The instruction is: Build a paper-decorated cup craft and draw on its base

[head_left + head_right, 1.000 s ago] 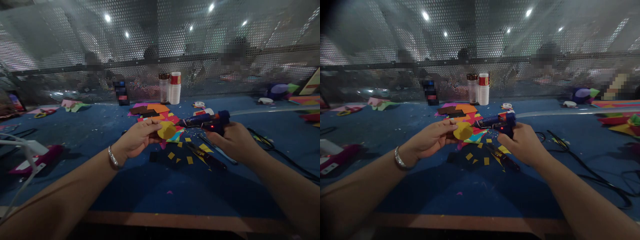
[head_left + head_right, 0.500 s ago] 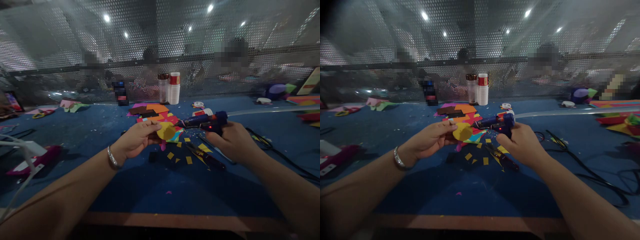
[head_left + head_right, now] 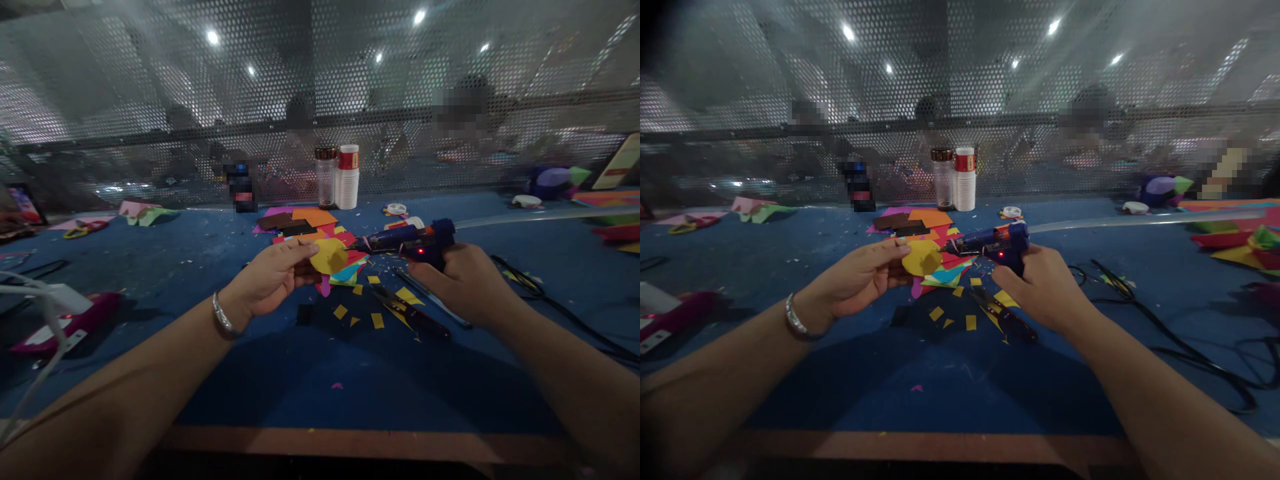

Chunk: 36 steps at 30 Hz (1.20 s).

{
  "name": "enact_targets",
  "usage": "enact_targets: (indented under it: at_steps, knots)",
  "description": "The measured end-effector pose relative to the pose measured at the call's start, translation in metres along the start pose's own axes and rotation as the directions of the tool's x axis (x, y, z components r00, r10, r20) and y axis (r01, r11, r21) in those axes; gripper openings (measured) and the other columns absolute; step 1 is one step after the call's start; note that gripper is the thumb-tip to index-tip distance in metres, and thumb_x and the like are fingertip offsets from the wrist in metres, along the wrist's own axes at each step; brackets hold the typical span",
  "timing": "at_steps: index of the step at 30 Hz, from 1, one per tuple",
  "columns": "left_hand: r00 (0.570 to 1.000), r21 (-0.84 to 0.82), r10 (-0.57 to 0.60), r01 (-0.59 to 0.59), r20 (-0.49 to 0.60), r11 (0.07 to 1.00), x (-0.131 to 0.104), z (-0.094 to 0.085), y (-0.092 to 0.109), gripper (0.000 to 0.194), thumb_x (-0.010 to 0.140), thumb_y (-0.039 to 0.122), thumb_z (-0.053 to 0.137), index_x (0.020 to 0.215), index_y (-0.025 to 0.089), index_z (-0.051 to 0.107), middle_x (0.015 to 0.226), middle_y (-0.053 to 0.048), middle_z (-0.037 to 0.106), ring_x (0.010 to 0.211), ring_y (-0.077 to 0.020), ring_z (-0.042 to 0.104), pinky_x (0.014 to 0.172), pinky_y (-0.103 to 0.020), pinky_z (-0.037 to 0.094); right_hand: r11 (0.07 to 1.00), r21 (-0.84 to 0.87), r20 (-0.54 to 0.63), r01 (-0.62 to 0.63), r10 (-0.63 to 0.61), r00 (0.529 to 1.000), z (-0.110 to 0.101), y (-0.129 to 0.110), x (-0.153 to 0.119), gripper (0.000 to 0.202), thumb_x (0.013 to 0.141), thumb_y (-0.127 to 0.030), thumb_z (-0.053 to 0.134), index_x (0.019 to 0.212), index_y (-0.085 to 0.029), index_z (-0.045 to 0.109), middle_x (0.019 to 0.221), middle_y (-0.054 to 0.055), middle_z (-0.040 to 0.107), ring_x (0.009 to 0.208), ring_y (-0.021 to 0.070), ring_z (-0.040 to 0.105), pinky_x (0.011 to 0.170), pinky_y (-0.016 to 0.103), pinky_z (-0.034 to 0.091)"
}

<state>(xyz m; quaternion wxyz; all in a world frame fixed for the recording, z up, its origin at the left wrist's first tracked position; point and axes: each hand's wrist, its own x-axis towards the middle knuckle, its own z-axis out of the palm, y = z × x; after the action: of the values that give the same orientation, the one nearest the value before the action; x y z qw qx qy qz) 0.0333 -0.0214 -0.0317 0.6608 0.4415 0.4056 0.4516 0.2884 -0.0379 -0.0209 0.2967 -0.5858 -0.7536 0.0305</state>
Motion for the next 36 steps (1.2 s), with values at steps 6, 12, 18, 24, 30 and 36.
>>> enact_targets:
  at_steps: [6, 12, 18, 24, 30, 36]
  knots:
    - [0.999, -0.057, 0.042, -0.043, -0.024, 0.997, 0.000, 0.001, 0.001, 0.012, 0.091, 0.015, 0.061, 0.097, 0.012, 0.072, 0.099, -0.010, 0.077, 0.086, -0.0183, 0.073, 0.078, -0.030, 0.059, 0.997, 0.078, 0.010, 0.008, -0.009, 1.000, -0.001, 0.001, -0.002, 0.027, 0.072, -0.040, 0.049, 0.052, -0.023, 0.040, 0.047, -0.002, 0.041, 0.046, 0.0137, 0.039, 0.046, 0.028, 0.027]
    - [0.997, -0.063, 0.022, -0.027, -0.076, 0.998, 0.000, 0.004, 0.002, 0.014, 0.093, 0.014, 0.058, 0.100, 0.012, 0.070, 0.102, -0.010, 0.077, 0.084, -0.0170, 0.072, 0.078, -0.030, 0.060, 0.997, 0.058, 0.030, 0.052, -0.053, 0.998, 0.000, -0.002, -0.004, 0.029, 0.073, -0.038, 0.049, 0.050, -0.024, 0.036, 0.046, 0.000, 0.043, 0.044, 0.0132, 0.040, 0.047, 0.029, 0.027]
    - [0.998, -0.062, 0.018, -0.022, -0.061, 0.998, 0.000, 0.003, 0.001, 0.013, 0.095, 0.014, 0.057, 0.099, 0.011, 0.068, 0.097, -0.011, 0.077, 0.084, -0.0176, 0.073, 0.077, -0.030, 0.060, 0.998, 0.019, 0.075, 0.053, -0.054, 0.996, 0.000, -0.003, -0.001, 0.029, 0.073, -0.035, 0.047, 0.050, -0.025, 0.033, 0.047, 0.000, 0.041, 0.045, 0.0136, 0.040, 0.049, 0.030, 0.026]
    - [0.999, -0.058, 0.028, -0.030, -0.038, 0.998, 0.000, 0.002, 0.001, 0.012, 0.092, 0.014, 0.060, 0.102, 0.012, 0.067, 0.101, -0.012, 0.077, 0.087, -0.0182, 0.073, 0.078, -0.030, 0.059, 0.994, -0.057, 0.084, 0.091, -0.086, 0.993, 0.002, 0.004, 0.001, 0.034, 0.074, -0.036, 0.046, 0.047, -0.025, 0.029, 0.049, 0.002, 0.041, 0.050, 0.0165, 0.043, 0.053, 0.031, 0.028]
    - [1.000, -0.063, 0.025, -0.026, -0.007, 0.998, 0.001, 0.000, 0.000, 0.013, 0.090, 0.013, 0.062, 0.102, 0.012, 0.068, 0.104, -0.012, 0.076, 0.090, -0.0193, 0.073, 0.085, -0.033, 0.059, 0.979, -0.128, 0.102, 0.157, -0.144, 0.984, 0.002, 0.007, 0.002, 0.036, 0.075, -0.036, 0.044, 0.046, -0.025, 0.025, 0.047, 0.002, 0.040, 0.051, 0.0167, 0.042, 0.054, 0.031, 0.028]
    - [1.000, -0.062, 0.022, -0.023, -0.009, 0.998, 0.000, 0.001, 0.001, 0.013, 0.091, 0.011, 0.061, 0.103, 0.011, 0.067, 0.103, -0.012, 0.076, 0.089, -0.0189, 0.074, 0.083, -0.032, 0.060, 0.980, -0.134, 0.083, 0.149, -0.139, 0.987, 0.002, 0.004, 0.001, 0.032, 0.074, -0.038, 0.042, 0.048, -0.026, 0.026, 0.050, 0.003, 0.042, 0.053, 0.0171, 0.044, 0.054, 0.031, 0.030]
